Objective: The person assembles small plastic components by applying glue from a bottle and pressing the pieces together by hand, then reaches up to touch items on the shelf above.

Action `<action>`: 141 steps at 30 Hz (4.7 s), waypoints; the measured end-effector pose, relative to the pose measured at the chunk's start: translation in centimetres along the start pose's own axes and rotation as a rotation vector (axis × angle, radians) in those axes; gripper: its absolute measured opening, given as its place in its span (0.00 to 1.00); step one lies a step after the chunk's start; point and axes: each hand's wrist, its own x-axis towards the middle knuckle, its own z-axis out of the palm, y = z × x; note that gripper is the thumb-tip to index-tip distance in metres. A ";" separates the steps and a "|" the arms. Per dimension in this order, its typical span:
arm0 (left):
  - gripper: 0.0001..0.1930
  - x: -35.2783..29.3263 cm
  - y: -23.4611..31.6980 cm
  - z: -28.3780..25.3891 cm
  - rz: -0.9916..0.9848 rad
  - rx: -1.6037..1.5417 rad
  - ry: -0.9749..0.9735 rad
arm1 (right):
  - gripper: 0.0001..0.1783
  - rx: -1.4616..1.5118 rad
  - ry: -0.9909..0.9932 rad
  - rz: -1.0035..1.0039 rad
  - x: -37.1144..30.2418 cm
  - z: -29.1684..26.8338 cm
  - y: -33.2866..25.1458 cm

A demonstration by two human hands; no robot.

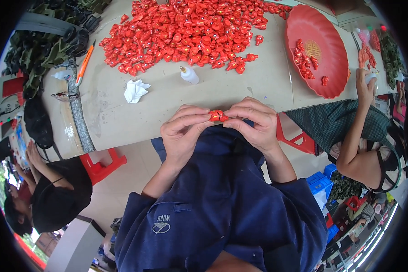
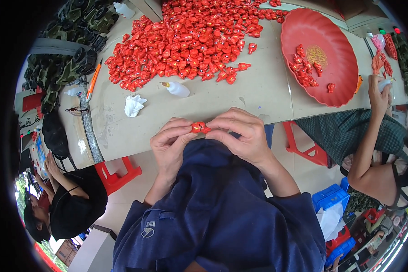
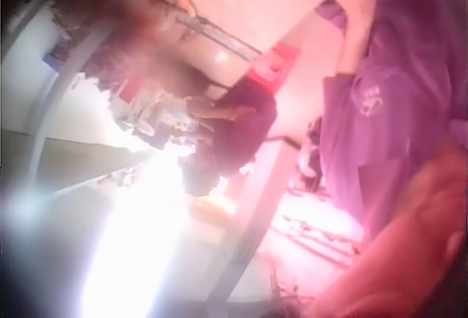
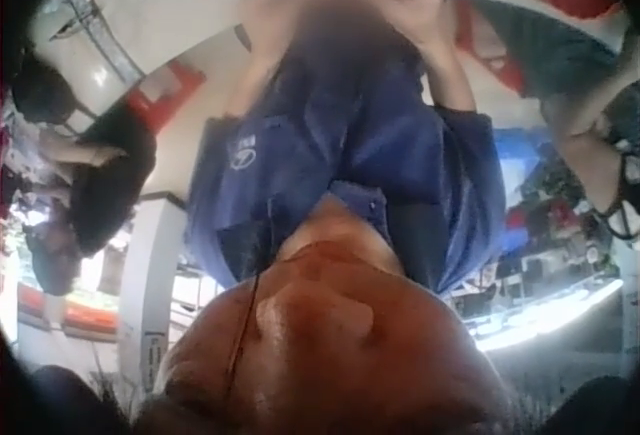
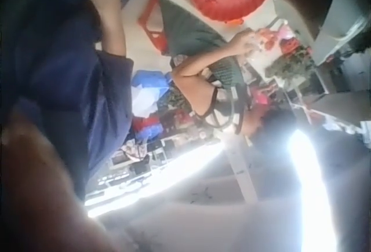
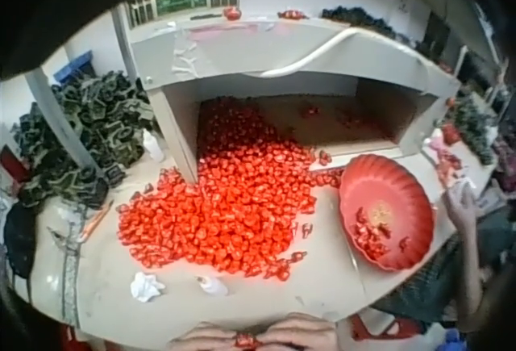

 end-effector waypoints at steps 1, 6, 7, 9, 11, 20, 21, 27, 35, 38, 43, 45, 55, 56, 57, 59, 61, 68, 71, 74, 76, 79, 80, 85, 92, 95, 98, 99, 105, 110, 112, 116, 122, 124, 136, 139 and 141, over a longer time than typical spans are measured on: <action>0.09 0.0 0.0 0.0 0.010 -0.003 0.002 | 0.11 0.003 0.000 0.005 0.0 0.0 -0.1; 0.09 -0.1 -0.3 0.0 0.024 0.022 0.005 | 0.11 0.005 0.003 0.005 -0.1 0.0 0.1; 0.09 -0.1 -0.3 0.0 0.023 0.021 0.005 | 0.10 0.004 0.002 0.007 -0.1 0.1 0.0; 0.09 -0.2 -0.1 0.2 -0.003 -0.002 0.017 | 0.10 0.002 0.001 0.009 -0.2 0.1 0.1; 0.09 -0.2 0.1 0.3 -0.028 -0.025 0.029 | 0.10 0.017 0.004 0.038 -0.2 0.2 0.2; 0.09 -0.6 -0.1 -0.8 0.012 0.005 0.033 | 0.09 0.044 -0.010 0.023 0.2 1.1 0.1; 0.09 -0.7 0.0 -0.9 0.019 0.024 0.031 | 0.09 0.045 -0.013 0.022 0.2 1.2 0.1; 0.09 -0.9 0.1 -1.0 0.018 0.024 0.039 | 0.09 0.037 -0.027 0.022 0.1 1.3 0.0; 0.09 -0.9 0.2 -1.1 0.047 0.070 0.023 | 0.10 0.048 -0.033 0.039 -0.1 1.3 0.0; 0.09 -1.0 0.3 -1.2 0.034 0.053 0.037 | 0.10 0.058 -0.023 0.015 0.0 1.5 0.2; 0.09 -1.1 0.3 -1.3 0.019 0.039 0.046 | 0.10 0.059 -0.044 0.046 0.0 1.6 0.0; 0.09 -1.1 0.3 -1.4 0.022 0.048 0.046 | 0.10 0.060 -0.053 0.055 0.0 1.6 -0.1; 0.09 -1.2 0.5 -1.3 0.101 0.143 0.057 | 0.09 0.069 -0.062 0.039 0.0 1.7 0.1; 0.09 -1.2 0.6 -1.3 0.101 0.143 0.057 | 0.09 0.077 -0.063 0.031 0.0 1.7 0.2; 0.09 -1.2 0.6 -1.3 0.111 0.174 0.057 | 0.09 0.078 -0.063 0.031 0.0 1.7 0.2; 0.09 -1.2 0.8 -1.2 0.122 0.205 0.057 | 0.08 0.097 -0.066 0.030 0.0 1.7 0.2; 0.08 -1.2 0.8 -1.0 0.090 0.175 0.072 | 0.08 0.095 -0.072 0.032 0.0 1.6 0.2; 0.10 -0.9 0.4 -0.6 0.080 0.096 0.022 | 0.08 0.168 -0.070 0.183 -0.4 0.5 -0.6; 0.11 -0.9 0.4 0.0 0.009 0.066 -0.001 | 0.08 0.193 -0.080 0.252 -0.3 -0.1 -0.9; 0.11 -0.8 0.8 0.3 -0.093 0.027 0.040 | 0.07 0.131 -0.019 0.279 0.0 -2.4 -1.3; 0.10 -0.8 0.9 -0.3 -0.099 0.037 0.060 | 0.06 0.028 0.109 0.255 0.3 -4.0 -1.2; 0.09 -0.5 1.2 -1.4 -0.071 0.127 0.069 | 0.05 -0.190 0.386 0.248 1.3 -7.9 -1.3; 0.09 -0.4 1.1 -1.5 -0.069 0.137 0.080 | 0.06 -0.261 0.485 0.275 1.3 -9.1 -1.0; 0.07 0.8 1.5 -3.1 -0.046 0.272 0.236 | 0.09 -0.649 0.627 0.448 -1.0 -14.2 0.7; 0.07 2.9 1.3 -7.2 0.158 0.667 0.535 | 0.10 -0.755 0.557 0.512 -0.2 -13.1 -0.5; 0.07 3.1 2.2 -8.6 0.177 0.813 0.624 | 0.08 -0.583 0.505 0.413 1.1 -10.4 -1.3; 0.07 2.6 2.9 -10.1 0.187 0.828 0.647 | 0.05 -0.434 0.312 0.274 2.6 -6.2 -2.6; 0.07 2.3 3.4 -10.3 0.221 0.837 0.679 | 0.05 -0.357 0.252 0.262 2.8 -4.7 -3.1; 0.06 0.8 2.2 -14.9 0.293 1.072 0.567 | 0.03 -0.064 -0.204 0.168 1.9 3.5 -3.2; 0.07 0.0 2.5 -17.5 0.276 0.930 0.488 | 0.05 0.143 -0.428 0.222 4.8 7.4 -6.5; 0.08 -0.8 1.7 -17.9 0.290 0.868 0.449 | 0.06 0.191 -0.382 0.275 6.8 8.9 -8.2; 0.08 0.0 1.9 -18.7 0.331 0.762 0.425 | 0.07 0.123 -0.324 0.241 11.9 13.2 -11.1; 0.15 -0.8 1.8 -21.6 0.173 0.666 0.122 | 0.07 -0.025 -0.292 0.221 16.9 18.9 -19.0; 0.18 -0.5 3.7 -23.7 0.117 0.557 0.033 | 0.09 -0.252 -0.261 0.077 16.8 19.5 -18.8; 0.42 -4.0 6.5 -35.8 -0.350 1.496 -0.001 | 0.12 -0.299 -0.562 0.127 24.6 20.2 -28.7; 0.44 -3.7 5.9 -36.3 -0.339 1.420 0.005 | 0.13 -0.367 -0.600 0.032 26.6 20.8 -26.7; 0.43 -2.6 6.6 -36.6 -0.306 1.382 -0.013 | 0.14 -0.398 -0.559 -0.014 27.6 20.8 -25.9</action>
